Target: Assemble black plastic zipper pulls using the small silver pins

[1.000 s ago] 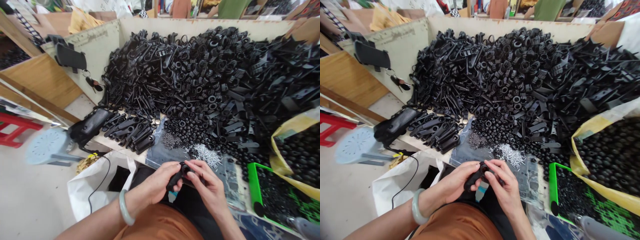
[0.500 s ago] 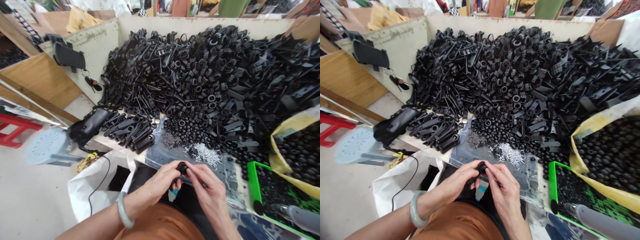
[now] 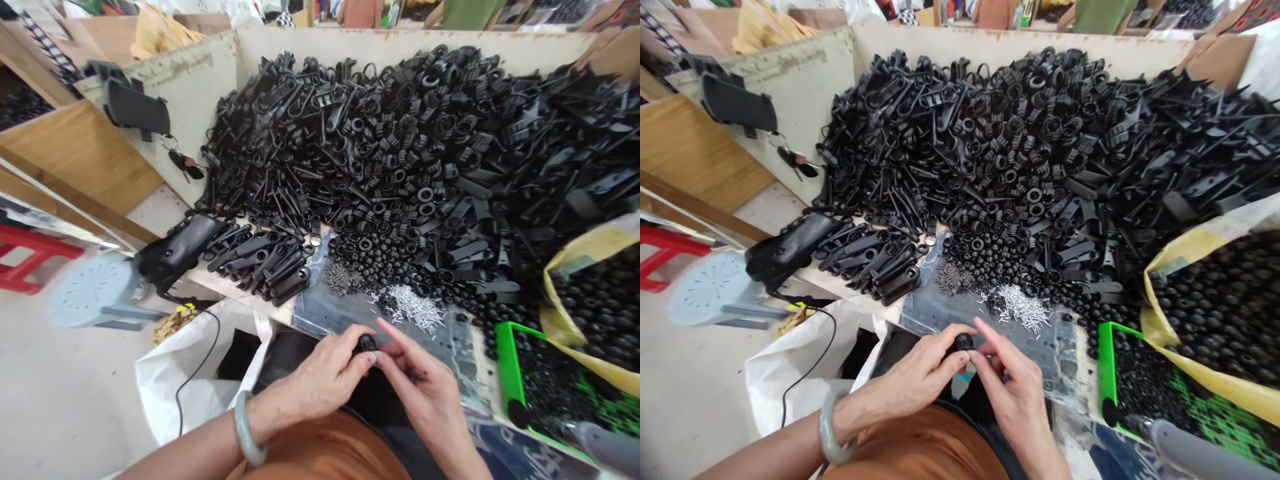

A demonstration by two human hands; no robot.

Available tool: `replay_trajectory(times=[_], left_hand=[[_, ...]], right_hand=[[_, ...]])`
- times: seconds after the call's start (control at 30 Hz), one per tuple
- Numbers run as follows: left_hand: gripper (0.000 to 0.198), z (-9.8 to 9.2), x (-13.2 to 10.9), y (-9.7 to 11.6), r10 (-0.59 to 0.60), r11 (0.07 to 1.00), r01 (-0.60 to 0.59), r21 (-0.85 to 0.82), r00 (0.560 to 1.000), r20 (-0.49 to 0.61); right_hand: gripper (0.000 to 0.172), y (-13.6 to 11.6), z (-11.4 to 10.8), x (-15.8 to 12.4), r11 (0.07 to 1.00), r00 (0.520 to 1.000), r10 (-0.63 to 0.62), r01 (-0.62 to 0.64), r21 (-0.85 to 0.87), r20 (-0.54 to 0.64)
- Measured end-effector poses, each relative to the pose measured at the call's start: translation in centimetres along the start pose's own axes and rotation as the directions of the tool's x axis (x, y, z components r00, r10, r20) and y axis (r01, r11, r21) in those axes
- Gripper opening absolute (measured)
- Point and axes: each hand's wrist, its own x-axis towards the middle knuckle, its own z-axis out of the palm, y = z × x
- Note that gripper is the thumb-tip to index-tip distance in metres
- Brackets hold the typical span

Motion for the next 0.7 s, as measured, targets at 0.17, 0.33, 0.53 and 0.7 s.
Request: replay_trajectory(times=[0.17,0.33,0.53,0.7], left_hand=[[0.036,-0.1,-0.4,-0.6,0.068,0.997,-0.070,0.033,0.996,0.059],[0.037,0.3,-0.5,-0.3,0.105,0.993,-0.100,-0.058,0.990,0.099],[0.037,-0.2,0.3,-0.4,0.169,0.973,-0.161,0.165,0.985,-0.038],[0.051,-0.1,0.7,-1.0,0.124,0.982,-0.098,0.161,0.978,-0.166]], right_hand=[[0.039,0.1,-0.2,-0.4,0.999,0.998,0.037,-0.037,0.004,0.043],[0.037,1.1,-0.4,-0.5,0.963,0.972,0.192,-0.213,0.162,0.135],[0.045,1.9,0.1,-0.3,0.794,0.921,0.347,-0.390,0.467,0.180],[0.046,0.8,2.0,1.0,0.750,0.872,0.474,-0.475,0.461,0.127]])
